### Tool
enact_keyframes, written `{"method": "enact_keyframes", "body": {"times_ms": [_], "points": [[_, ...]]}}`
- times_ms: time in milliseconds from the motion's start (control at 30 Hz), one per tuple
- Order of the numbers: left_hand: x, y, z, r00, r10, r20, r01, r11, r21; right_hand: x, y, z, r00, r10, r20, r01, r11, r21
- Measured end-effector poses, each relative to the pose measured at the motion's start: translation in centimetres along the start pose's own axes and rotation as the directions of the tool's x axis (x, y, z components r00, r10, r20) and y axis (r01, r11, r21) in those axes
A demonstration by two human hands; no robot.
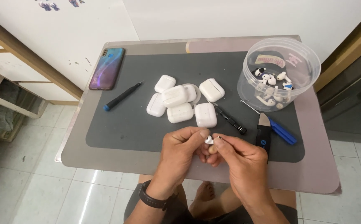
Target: Inspecting and testing earbud cases by inserting earbuds to check for proper fit and charging contact.
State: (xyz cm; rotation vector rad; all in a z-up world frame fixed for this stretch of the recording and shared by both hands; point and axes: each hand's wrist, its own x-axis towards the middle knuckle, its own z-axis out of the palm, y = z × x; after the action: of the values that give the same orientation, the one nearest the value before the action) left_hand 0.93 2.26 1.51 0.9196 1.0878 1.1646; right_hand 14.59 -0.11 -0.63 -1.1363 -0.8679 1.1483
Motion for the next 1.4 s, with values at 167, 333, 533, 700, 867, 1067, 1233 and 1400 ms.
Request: {"method": "enact_keyframes", "body": {"times_ms": [167, 333, 533, 700, 867, 1067, 1233, 1400], "points": [[0.0, -1.9, -1.5, 0.994, 0.083, 0.070, -0.077, 0.994, -0.073, 0.1, 0.5, 0.1, 1.000, 0.003, -0.024, -0.003, 1.000, 0.000], [-0.3, -1.7, -1.5, 0.993, 0.093, 0.076, -0.088, 0.994, -0.060, 0.0, 0.0, 0.1, 1.000, 0.002, -0.001, -0.002, 1.000, -0.012], [-1.4, -1.4, -1.3, 0.919, 0.310, 0.245, -0.307, 0.950, -0.050, 0.1, 0.3, -0.1, 0.999, -0.042, -0.002, 0.042, 0.999, 0.009], [-2.3, -1.1, -0.7, 0.828, 0.512, 0.228, -0.560, 0.734, 0.384, 0.0, 0.3, -0.5, 0.996, -0.031, 0.084, 0.031, 0.999, -0.006], [-2.9, -1.1, -0.4, 0.742, 0.625, 0.241, -0.660, 0.619, 0.426, 0.3, 0.2, -0.8, 0.985, -0.024, 0.173, 0.029, 0.999, -0.025], [-3.1, -0.5, -0.3, 0.775, 0.591, 0.225, -0.626, 0.664, 0.409, 0.7, -0.2, -1.0, 0.977, 0.059, 0.204, -0.048, 0.997, -0.058], [-2.9, -0.2, -0.6, 0.818, 0.539, 0.201, -0.575, 0.765, 0.290, 0.4, 0.8, -1.1, 0.996, 0.066, 0.054, -0.065, 0.998, -0.019], [-2.4, -0.8, -1.7, 0.848, 0.466, 0.254, -0.516, 0.834, 0.194, 0.3, 1.7, -1.9, 0.992, 0.005, 0.125, -0.016, 0.996, 0.087]]}}
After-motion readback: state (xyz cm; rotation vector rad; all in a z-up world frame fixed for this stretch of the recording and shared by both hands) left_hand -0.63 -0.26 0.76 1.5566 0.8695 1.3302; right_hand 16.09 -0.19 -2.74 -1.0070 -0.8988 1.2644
